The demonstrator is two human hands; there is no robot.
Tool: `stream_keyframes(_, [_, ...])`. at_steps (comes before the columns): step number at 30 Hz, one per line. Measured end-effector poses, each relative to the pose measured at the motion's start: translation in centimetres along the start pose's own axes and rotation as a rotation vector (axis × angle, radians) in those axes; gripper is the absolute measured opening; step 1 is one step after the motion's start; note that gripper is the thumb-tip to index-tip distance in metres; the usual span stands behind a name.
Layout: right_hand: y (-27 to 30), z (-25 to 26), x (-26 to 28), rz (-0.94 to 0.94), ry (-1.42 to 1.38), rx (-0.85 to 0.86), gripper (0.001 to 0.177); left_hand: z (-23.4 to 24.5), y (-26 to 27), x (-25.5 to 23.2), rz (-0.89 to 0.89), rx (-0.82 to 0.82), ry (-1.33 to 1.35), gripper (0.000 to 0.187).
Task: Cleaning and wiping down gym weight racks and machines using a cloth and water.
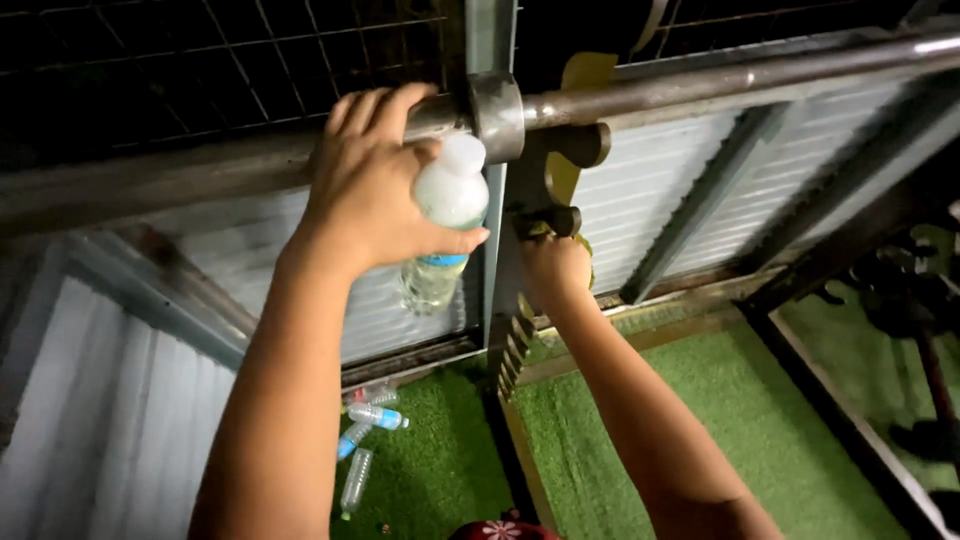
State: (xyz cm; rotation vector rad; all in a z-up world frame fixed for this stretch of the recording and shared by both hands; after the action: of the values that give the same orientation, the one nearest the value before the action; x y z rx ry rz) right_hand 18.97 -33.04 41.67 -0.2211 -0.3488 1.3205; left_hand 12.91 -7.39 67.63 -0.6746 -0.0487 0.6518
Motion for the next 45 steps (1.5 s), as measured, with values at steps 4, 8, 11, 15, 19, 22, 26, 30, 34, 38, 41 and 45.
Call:
stream_keyframes(4, [2.9,3.7,1.1,0.110,0.193,-0.051,0.026,0.5,0.4,-0.7,-0.078,-0.042,-0.014,0.067])
stream_keyframes(8, [5.5,4.5,0.5,0.126,0.115,-0.253,0.023,1.5,-0.3,-0.9,-0.084,-0.020,-0.039,0.061])
stream_keyframes(11, [7.6,5.5,-0.7,-0.078,-0.130,-0.060,0.021,1.9,-0.5,-0.5,-0.002,0.088,-0.019,0.059])
stream_keyframes(15, [10.8,7.9,-2.1,-0.186,-0.540,-0.062,0.027,1.8,-0.8,1.2,-0.071,0.154,0.017,0.069])
stream_keyframes(19, [12.5,15.7,-1.1,-0.049,-0.796,-0.556,0.024,1.8,-1.0,1.7,-0.166,0.131,0.018,0.075])
stream_keyframes(22, [12.8,20.6,1.1,-0.120,-0.714,-0.519,0.025,2.1,-0.9,1.7,-0.138,0.176,0.037,0.076])
stream_keyframes(26, [9.2,24.8,5.9,0.209,0.234,-0.412,0.033,2.6,-1.8,1.4,-0.029,0.319,0.038,0.078])
stream_keyframes(30, [4.9,18.7,5.3,0.328,0.225,-0.366,0.048,2.6,-1.6,1.5,0.008,0.347,0.003,0.082])
stream_keyframes(34, [0.9,15.8,6.1,0.088,0.725,-0.038,0.039,2.2,-1.4,1.7,-0.034,0.256,0.006,0.084])
stream_keyframes(38, [-3.7,11.0,3.3,0.164,0.633,0.091,0.017,1.5,-1.1,1.7,-0.152,0.142,-0.011,0.081])
stream_keyframes(41, [-3.7,12.8,3.2,0.100,0.389,0.020,0.020,2.0,-0.9,1.4,-0.112,0.180,-0.009,0.079])
stream_keyframes(45, [-1.6,13.7,3.6,0.192,0.562,0.037,0.015,2.0,-1.2,1.2,-0.025,0.153,0.056,0.076])
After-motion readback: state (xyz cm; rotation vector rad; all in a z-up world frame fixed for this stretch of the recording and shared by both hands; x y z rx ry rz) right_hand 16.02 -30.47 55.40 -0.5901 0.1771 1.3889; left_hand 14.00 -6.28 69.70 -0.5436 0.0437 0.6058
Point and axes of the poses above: each hand's wrist, its own y-axis away from the middle knuckle, its own z-axis out of the back of the hand, x = y × z, the point moved 2 cm from there along -y, towards the middle knuckle, and after that the axes turned 7 degrees about y, right-handed, at the moved point
